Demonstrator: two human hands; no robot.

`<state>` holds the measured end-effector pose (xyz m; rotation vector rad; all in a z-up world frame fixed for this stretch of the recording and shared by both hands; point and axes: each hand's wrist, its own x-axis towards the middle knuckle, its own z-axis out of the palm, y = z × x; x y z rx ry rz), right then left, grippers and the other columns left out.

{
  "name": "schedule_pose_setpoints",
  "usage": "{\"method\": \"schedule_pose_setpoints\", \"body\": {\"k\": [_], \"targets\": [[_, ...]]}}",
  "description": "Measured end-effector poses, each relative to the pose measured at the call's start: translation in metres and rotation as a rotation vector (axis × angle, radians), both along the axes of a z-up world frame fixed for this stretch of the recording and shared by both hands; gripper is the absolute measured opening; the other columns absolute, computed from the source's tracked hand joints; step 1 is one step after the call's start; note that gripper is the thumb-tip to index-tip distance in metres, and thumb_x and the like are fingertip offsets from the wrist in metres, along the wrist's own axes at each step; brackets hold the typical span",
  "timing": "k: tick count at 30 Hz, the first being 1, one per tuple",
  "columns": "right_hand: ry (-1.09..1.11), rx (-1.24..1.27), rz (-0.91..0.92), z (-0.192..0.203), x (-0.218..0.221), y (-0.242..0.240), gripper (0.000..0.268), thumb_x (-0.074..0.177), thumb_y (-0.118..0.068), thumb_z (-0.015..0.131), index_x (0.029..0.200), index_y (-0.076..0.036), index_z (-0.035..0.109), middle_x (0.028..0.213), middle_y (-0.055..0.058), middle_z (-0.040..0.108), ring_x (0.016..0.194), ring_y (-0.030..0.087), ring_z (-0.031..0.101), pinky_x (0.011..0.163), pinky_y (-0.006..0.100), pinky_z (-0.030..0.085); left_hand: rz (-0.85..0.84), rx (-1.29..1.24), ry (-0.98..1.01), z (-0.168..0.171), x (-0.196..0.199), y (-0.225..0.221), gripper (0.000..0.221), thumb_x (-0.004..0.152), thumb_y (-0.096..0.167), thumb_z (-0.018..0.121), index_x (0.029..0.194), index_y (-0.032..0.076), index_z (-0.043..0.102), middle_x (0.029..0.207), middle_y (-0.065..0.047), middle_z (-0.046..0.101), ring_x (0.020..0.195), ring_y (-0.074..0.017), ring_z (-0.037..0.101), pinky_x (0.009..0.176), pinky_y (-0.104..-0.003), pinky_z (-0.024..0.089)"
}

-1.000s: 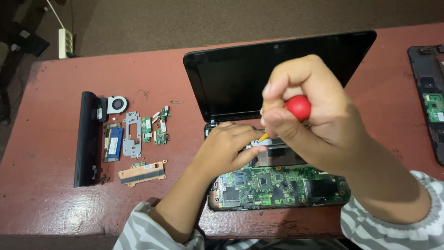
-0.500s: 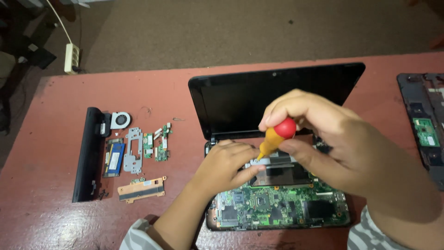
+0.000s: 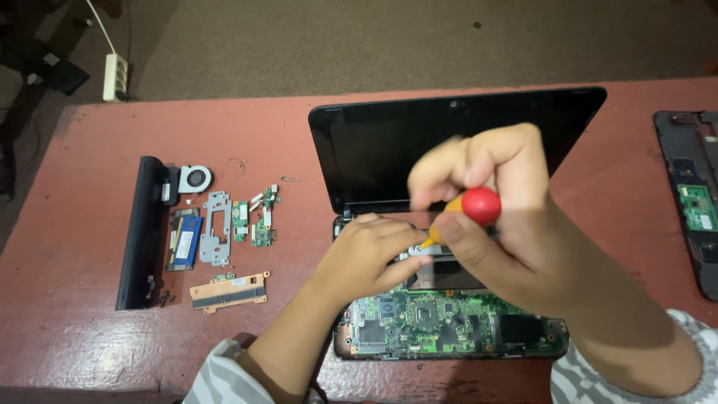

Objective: Removing a hard drive from a laptop using a screwdriver

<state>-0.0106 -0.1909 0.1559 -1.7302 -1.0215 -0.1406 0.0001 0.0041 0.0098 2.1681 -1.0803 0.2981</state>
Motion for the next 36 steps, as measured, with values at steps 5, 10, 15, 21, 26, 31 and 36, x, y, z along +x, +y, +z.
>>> {"method": "schedule_pose_setpoints", "body": {"k": [5,10,15,21,26,31,36], "targets": [[0.065,-0.056,-0.053,-0.007,0.001,-0.01,0.03,0.1,-0.019,0.056,0.11,-0.008,0.03,0.103,0.011,0.04,0.071,0.011,0.045,0.063,0.02,0.045,-0.005,0.014,-0.05,-0.002,0.0,0.001,0.028,0.104,0.037,0.056,0.111,0.011,0.067,0.099,0.0,0.071,0.089,-0.0246,0.07,0.078,-0.04,0.05],[0.11,-0.15,-0.116,0.009,-0.006,-0.016,0.027,0.095,-0.016,0.06,0.115,-0.002,0.049,0.113,0.014,0.061,0.106,0.021,0.065,0.084,0.026,0.054,-0.001,0.019,-0.036,-0.003,-0.001,0.001,0.029,0.105,0.038,0.055,0.107,0.011,0.066,0.088,0.0,0.066,0.08,-0.0255,0.067,0.075,-0.04,0.049],[0.171,-0.185,-0.171,0.017,-0.014,-0.013,0.021,0.102,-0.006,0.044,0.117,0.004,0.054,0.115,0.015,0.068,0.108,0.021,0.07,0.094,0.029,0.059,0.01,0.021,-0.037,-0.008,-0.001,0.001,0.032,0.104,0.04,0.056,0.114,0.012,0.069,0.089,0.0,0.067,0.082,-0.0255,0.068,0.077,-0.04,0.049],[0.101,-0.011,-0.013,-0.002,-0.009,-0.005,0.01,0.104,-0.016,0.047,0.104,-0.006,0.048,0.09,0.006,0.057,0.097,0.024,0.065,0.096,0.035,0.058,-0.001,0.021,-0.017,-0.01,-0.001,0.0,0.034,0.105,0.04,0.053,0.119,0.013,0.069,0.1,-0.002,0.073,0.091,-0.0266,0.071,0.08,-0.042,0.051],[0.145,0.105,-0.009,0.0,-0.013,0.005,0.019,0.105,-0.016,0.048,0.114,-0.004,0.036,0.096,0.016,0.064,0.092,0.022,0.07,0.092,0.035,0.061,0.017,0.018,-0.015,-0.009,-0.001,0.001,0.03,0.103,0.037,0.058,0.119,0.014,0.07,0.107,-0.006,0.076,0.095,-0.029,0.072,0.081,-0.042,0.051],[0.0,-0.145,-0.157,0.003,-0.003,-0.013,0.023,0.106,-0.026,0.041,0.109,-0.005,0.032,0.104,0.011,0.044,0.1,0.022,0.046,0.091,0.031,0.042,0.013,0.027,0.021,-0.002,-0.002,-0.001,0.033,0.104,0.039,0.054,0.115,0.012,0.07,0.101,-0.001,0.074,0.091,-0.0252,0.072,0.08,-0.039,0.05],[0.095,-0.164,-0.068,0.003,-0.003,-0.028,0.029,0.097,-0.029,0.058,0.116,-0.01,0.044,0.113,0.007,0.05,0.102,0.017,0.052,0.087,0.027,0.046,0.013,0.028,0.017,-0.002,-0.002,0.0,0.034,0.105,0.039,0.053,0.118,0.013,0.069,0.098,0.0,0.073,0.091,-0.0235,0.072,0.081,-0.039,0.05]]}}
